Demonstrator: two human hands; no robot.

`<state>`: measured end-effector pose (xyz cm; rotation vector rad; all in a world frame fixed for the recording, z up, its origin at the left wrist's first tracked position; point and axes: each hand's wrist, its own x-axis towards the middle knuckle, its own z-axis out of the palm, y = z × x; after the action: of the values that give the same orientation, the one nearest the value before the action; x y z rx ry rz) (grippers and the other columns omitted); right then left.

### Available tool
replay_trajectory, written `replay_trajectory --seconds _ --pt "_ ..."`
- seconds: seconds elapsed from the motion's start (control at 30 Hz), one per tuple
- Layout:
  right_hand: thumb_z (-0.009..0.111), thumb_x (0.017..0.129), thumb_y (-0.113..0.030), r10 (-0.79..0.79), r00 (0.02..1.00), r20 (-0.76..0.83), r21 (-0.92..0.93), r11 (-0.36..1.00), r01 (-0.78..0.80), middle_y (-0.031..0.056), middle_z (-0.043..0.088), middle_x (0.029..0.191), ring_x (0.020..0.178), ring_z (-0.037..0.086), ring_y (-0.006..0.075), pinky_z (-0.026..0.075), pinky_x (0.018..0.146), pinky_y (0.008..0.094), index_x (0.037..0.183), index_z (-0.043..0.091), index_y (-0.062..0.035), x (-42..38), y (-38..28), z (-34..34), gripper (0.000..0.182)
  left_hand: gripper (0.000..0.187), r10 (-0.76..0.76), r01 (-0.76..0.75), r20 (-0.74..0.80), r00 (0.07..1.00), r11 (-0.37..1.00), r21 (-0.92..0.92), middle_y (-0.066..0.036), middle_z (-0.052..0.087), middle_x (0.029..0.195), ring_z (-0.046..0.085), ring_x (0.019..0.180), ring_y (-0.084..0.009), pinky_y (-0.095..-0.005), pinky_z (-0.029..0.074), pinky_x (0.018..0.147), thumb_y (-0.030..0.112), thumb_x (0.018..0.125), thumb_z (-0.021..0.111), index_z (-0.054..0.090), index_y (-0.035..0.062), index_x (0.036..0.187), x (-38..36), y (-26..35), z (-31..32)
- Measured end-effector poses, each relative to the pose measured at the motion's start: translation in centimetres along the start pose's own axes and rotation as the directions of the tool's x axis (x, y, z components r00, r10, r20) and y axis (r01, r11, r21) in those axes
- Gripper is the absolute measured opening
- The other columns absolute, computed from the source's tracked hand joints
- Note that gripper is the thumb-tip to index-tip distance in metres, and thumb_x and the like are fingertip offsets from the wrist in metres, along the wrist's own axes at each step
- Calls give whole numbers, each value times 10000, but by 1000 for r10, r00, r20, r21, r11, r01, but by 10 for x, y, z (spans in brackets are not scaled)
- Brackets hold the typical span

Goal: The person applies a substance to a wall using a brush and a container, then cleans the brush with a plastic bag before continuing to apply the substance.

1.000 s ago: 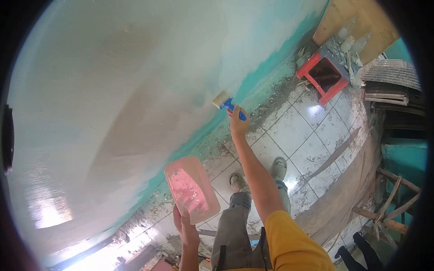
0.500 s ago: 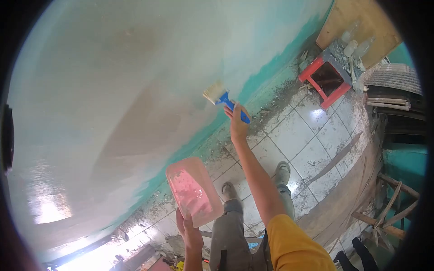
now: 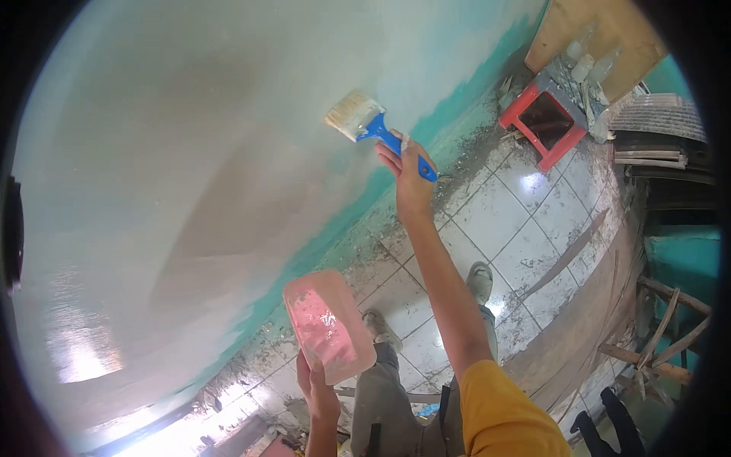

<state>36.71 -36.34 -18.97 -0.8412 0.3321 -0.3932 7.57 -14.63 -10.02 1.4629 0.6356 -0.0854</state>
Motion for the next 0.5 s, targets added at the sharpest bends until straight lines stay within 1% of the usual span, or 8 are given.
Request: replay_trajectory --seconds 0.1,0.13,0.2,0.23,0.3,0.37,0.4,0.5 --pt "495 1026 -279 87 991 -101 46 996 -83 174 675 1097 1032 685 244 544 935 365 1205 594 84 -4 62 -29 417 730 33 -33 5 999 999 5 -178 474 1376 475 1262 -242 -384 370 1080 352 946 616 320 -95 1442 4 -1 -5" --pt "495 1026 -279 83 992 -99 48 996 -79 174 675 1097 1032 685 244 544 935 365 1205 594 84 -7 85 -41 417 730 37 -37 7 999 999 4 -178 474 1376 475 1262 -242 -384 370 1080 352 946 616 320 -95 1442 6 0 -6" --pt "504 1018 -275 166 970 -176 -82 980 -182 165 687 1067 989 699 230 555 879 342 1195 602 82 -10 120 -64 411 712 49 -49 17 999 999 -5 -177 477 1373 480 1255 -239 -382 370 1079 333 952 609 322 -97 1441 8 4 -6" --pt "504 1018 -275 162 971 -175 -78 981 -178 165 687 1067 989 699 230 555 879 342 1195 602 82 -8 128 -69 411 712 54 -54 20 998 999 -4 -177 477 1373 480 1255 -239 -382 370 1079 333 952 609 322 -97 1441 8 5 -8" --pt "522 1001 -255 161 949 -272 -258 937 -234 149 705 1001 907 717 221 560 794 319 1137 636 75 -3 133 -72 375 692 61 -61 11 998 998 -13 -174 479 1372 484 1249 -236 -380 375 1074 314 956 604 325 -96 1439 7 8 -11" --pt "531 992 -241 103 966 -236 -278 946 -169 141 709 970 872 721 217 557 763 313 1105 651 72 -1 96 -41 354 686 66 -66 15 998 998 -20 -173 480 1371 485 1246 -235 -380 378 1071 308 957 603 327 -95 1438 5 18 -12" --pt "540 983 -227 48 979 -199 -299 948 -107 133 713 938 837 725 213 554 731 308 1072 665 69 -1 66 -19 334 679 67 -67 16 998 997 -27 -172 481 1369 487 1244 -234 -380 381 1068 302 958 603 329 -93 1437 3 23 -11" --pt "548 970 -208 -30 992 -123 -283 959 -6 128 714 918 824 726 222 557 734 305 1042 677 67 -5 -39 59 312 664 68 -66 35 997 996 -62 -168 484 1360 487 1243 -232 -381 385 1065 295 963 601 334 -85 1438 -4 38 -13"
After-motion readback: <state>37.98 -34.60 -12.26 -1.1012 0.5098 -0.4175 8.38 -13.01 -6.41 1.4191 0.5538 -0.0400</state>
